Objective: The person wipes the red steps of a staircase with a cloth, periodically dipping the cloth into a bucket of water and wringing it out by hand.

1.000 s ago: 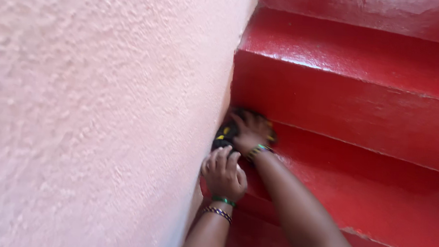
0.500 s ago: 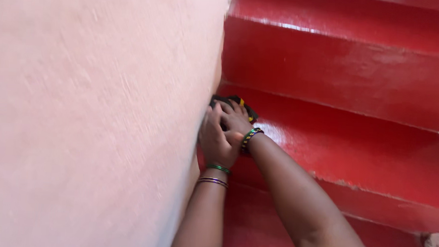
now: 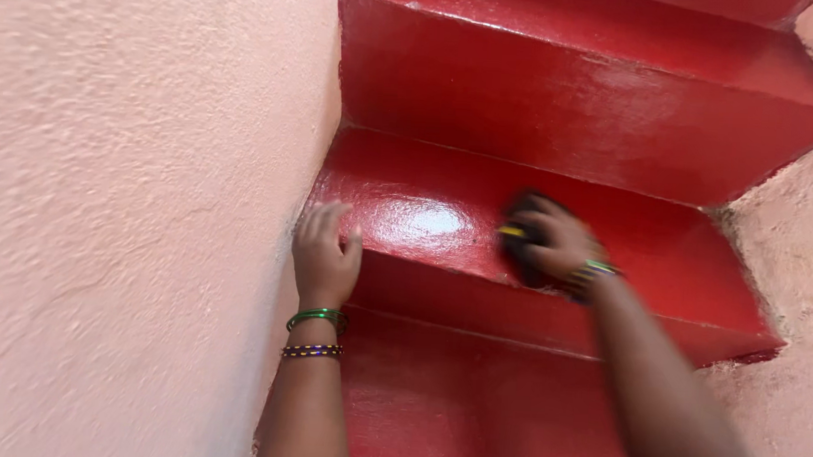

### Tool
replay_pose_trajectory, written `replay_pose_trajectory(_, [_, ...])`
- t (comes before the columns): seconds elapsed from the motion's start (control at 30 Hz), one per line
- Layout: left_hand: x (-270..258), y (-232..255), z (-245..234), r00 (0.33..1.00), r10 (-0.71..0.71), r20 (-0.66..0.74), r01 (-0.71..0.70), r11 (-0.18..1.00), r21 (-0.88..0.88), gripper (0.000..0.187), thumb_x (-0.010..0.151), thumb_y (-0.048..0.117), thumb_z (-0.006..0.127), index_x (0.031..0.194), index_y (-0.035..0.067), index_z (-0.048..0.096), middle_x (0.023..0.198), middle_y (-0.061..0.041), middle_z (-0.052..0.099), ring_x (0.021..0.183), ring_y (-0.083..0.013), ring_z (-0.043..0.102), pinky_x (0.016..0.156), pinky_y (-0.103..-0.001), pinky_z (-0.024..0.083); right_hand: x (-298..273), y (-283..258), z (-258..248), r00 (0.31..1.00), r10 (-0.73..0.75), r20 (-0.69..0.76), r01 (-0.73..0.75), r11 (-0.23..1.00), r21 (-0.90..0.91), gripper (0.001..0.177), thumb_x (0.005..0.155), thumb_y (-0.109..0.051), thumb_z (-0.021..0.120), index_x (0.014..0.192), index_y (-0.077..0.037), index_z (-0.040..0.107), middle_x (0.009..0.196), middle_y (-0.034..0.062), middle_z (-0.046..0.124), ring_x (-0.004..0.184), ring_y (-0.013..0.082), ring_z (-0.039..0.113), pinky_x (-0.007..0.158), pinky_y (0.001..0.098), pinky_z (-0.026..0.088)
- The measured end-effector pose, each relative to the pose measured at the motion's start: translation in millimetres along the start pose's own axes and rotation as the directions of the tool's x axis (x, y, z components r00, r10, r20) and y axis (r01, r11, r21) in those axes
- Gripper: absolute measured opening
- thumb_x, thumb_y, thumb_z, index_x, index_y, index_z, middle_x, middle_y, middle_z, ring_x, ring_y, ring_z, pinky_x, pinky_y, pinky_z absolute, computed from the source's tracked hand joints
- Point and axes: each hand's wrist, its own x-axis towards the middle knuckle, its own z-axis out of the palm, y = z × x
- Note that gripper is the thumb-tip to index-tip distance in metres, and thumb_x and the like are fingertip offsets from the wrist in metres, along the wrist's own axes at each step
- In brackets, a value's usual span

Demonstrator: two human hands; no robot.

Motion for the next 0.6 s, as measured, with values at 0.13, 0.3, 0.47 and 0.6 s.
replay_pose_trajectory(0.13, [-9.9, -14.7, -4.6, 0.994, 0.038, 0.104, -0.034, 0.998, -0.044, 0.036, 0.094, 0.023, 0.063, 0.126, 0.007, 0.065, 0.138, -0.020, 0.063, 0.135, -0.0377, 0.053, 0.121, -0.051, 0.030, -65.5, 89.2, 0.3, 0.975, 0.035, -0.218, -0.028, 0.999, 0.036, 0.057, 0.066, -0.015, 0.065, 0.122, -0.016, 0.074, 0.156, 0.0110, 0.045, 0.132, 0.0386, 0.050, 0.101, 0.0492, 0.045])
replay_pose_trajectory(0.3, [-21.5, -24.1, -2.3, 0.984, 0.070, 0.165, -0.040, 0.983, -0.180, 0.035, 0.096, 0.023, 0.062, 0.127, 0.007, 0.065, 0.145, -0.017, 0.060, 0.146, -0.0376, 0.044, 0.124, -0.050, 0.028, -94.3, 31.1, 75.5, 0.805, -0.048, -0.592, -0.139, 0.954, -0.266, 0.060, 0.065, -0.034, 0.082, 0.122, -0.019, 0.069, 0.156, 0.0110, 0.049, 0.139, 0.0442, 0.047, 0.111, 0.0638, 0.034])
replay_pose_trajectory(0.47, [-32.0, -35.2, -13.1, 0.980, 0.008, 0.197, 0.051, 0.955, -0.292, 0.041, 0.101, 0.026, 0.059, 0.136, 0.004, 0.060, 0.148, -0.018, 0.058, 0.146, -0.0375, 0.046, 0.124, -0.052, 0.026, -28.3, -140.8, 157.4, 0.755, -0.359, -0.549, 0.202, 0.924, -0.325, 0.048, 0.076, -0.021, 0.072, 0.123, -0.033, 0.074, 0.155, 0.0100, 0.041, 0.144, 0.0392, 0.033, 0.113, 0.0651, 0.031])
replay_pose_trajectory(0.6, [-30.2, -35.1, -6.6, 0.991, -0.095, 0.097, 0.108, 0.984, -0.139, 0.051, 0.103, 0.029, 0.061, 0.139, -0.006, 0.053, 0.143, -0.029, 0.054, 0.137, -0.0448, 0.048, 0.118, -0.049, 0.036, 4.9, -205.8, 159.0, 0.699, -0.573, -0.428, 0.427, 0.814, -0.393, 0.033, 0.083, -0.024, 0.067, 0.116, -0.024, 0.073, 0.159, 0.0078, 0.043, 0.144, 0.0395, 0.036, 0.113, 0.0597, 0.031])
